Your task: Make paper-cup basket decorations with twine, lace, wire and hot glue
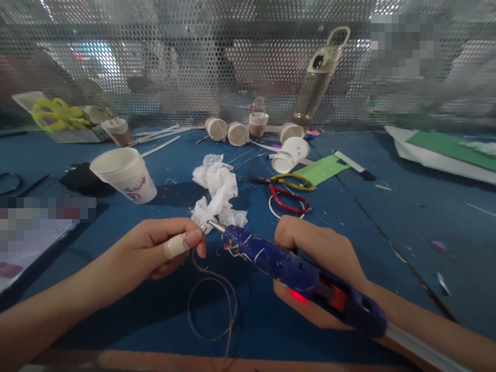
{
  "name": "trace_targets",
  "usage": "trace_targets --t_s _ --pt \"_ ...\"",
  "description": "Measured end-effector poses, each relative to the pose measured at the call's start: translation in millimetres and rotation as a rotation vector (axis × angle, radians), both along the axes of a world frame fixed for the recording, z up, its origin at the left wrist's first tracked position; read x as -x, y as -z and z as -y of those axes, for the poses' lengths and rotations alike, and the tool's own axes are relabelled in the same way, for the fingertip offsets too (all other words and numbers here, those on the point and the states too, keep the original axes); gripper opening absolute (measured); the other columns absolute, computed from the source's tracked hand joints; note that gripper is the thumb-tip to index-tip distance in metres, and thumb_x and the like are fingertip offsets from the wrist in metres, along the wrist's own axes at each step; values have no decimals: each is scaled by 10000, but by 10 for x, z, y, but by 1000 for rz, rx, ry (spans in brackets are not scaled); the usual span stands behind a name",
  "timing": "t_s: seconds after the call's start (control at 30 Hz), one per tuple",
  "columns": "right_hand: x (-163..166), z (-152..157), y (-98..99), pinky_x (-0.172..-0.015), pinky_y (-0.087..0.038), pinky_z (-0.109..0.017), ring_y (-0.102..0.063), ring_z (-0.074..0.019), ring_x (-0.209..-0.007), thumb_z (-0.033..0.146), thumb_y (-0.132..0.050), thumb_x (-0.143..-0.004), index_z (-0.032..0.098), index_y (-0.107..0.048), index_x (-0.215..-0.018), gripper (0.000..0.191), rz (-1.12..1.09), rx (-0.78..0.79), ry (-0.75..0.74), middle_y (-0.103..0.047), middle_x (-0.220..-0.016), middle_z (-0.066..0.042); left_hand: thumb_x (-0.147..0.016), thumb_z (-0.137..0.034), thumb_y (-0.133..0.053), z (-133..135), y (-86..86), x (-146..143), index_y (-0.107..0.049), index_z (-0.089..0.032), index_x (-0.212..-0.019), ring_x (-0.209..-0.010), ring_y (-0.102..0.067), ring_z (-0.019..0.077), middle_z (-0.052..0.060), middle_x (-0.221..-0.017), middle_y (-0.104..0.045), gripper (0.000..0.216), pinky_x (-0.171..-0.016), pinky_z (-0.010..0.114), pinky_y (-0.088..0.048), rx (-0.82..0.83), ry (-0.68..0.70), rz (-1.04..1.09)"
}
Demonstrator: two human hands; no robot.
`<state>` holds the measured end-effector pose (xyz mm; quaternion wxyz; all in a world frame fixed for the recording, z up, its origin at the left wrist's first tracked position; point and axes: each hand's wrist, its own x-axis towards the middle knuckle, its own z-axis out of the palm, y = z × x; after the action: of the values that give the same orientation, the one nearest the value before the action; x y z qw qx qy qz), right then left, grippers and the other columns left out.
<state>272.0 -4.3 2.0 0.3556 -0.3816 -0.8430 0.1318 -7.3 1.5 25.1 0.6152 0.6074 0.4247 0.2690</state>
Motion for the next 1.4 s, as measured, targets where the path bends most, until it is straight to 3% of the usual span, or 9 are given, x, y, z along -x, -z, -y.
trace_targets --t_s 0.2,0.3,0.4,0.53,0.63,0.7,0.9,1.1,1.4 --pt "-64 18 -73 -556 -452 -253 -603 -126 -626 199 -598 -851 266 -514 -858 108 117 -122 -75 -608 -774 31 -954 -505 -612 14 3 -11 -670 -179 -830 -456 -228 58 -92 -508 -294 353 -409 163 -181 111 15 96" --pt "-62 16 -107 -563 -461 -262 -618 -139 -629 204 -575 -865 268 -511 -863 91 120 -101 -98 -613 -771 24 -952 -489 -629 18 -7 -8 -665 -176 -836 -466 -207 55 -93 -523 -288 336 -410 165 -152 158 0 136" --pt "-41 21 -117 -574 -474 -285 -626 -152 -633 199 -562 -856 270 -509 -850 89 90 -32 -65 -645 -801 17 -943 -491 -645 28 -17 -2 -659 -172 -834 -470 -180 50 -97 -537 -266 337 -413 169 -131 200 6 163" --pt "-28 14 -83 -605 -507 -344 -677 -200 -699 235 -572 -848 298 -482 -899 121 85 -56 6 -683 -892 -1 -934 -495 -659 39 -26 -1 -658 -163 -835 -465 -158 40 -100 -555 -253 346 -412 173 -108 229 26 199" --pt "-70 -47 -3 -622 -531 -359 -724 -237 -792 268 -530 -875 311 -427 -965 144 203 -65 69 -716 -1057 -38 -944 -489 -648 40 -32 0 -660 -159 -840 -462 -175 37 -96 -562 -270 346 -414 174 -110 220 37 204" --pt "-127 -121 67 -610 -530 -328 -752 -243 -826 188 -511 -879 292 -404 -988 185 295 -98 105 -735 -1113 -59 -942 -494 -648 39 -38 3 -656 -156 -836 -460 -179 38 -98 -554 -272 354 -415 178 -111 211 48 198" --pt "-343 -348 112 -603 -518 -325 -764 -274 -806 240 -527 -876 225 -480 -1033 164 453 -174 126 -764 -1077 -104 -938 -522 -637 44 -55 -2 -637 -159 -829 -466 -164 49 -106 -539 -255 379 -424 195 -114 187 55 151" --pt "-355 -427 -26 -512 -374 -312 -684 -261 -651 144 -457 -866 196 -540 -919 112 610 -247 176 -726 -790 -102 -949 -531 -615 46 -38 -14 -642 -161 -844 -471 -177 57 -107 -532 -255 385 -429 199 -130 142 78 109" --pt "-395 -454 -54 -539 -342 -306 -627 -242 -681 81 -496 -763 188 -537 -894 174 677 -204 223 -671 -793 -101 -944 -537 -611 52 -43 -15 -645 -158 -844 -468 -185 59 -111 -523 -262 393 -431 198 -141 127 89 64"
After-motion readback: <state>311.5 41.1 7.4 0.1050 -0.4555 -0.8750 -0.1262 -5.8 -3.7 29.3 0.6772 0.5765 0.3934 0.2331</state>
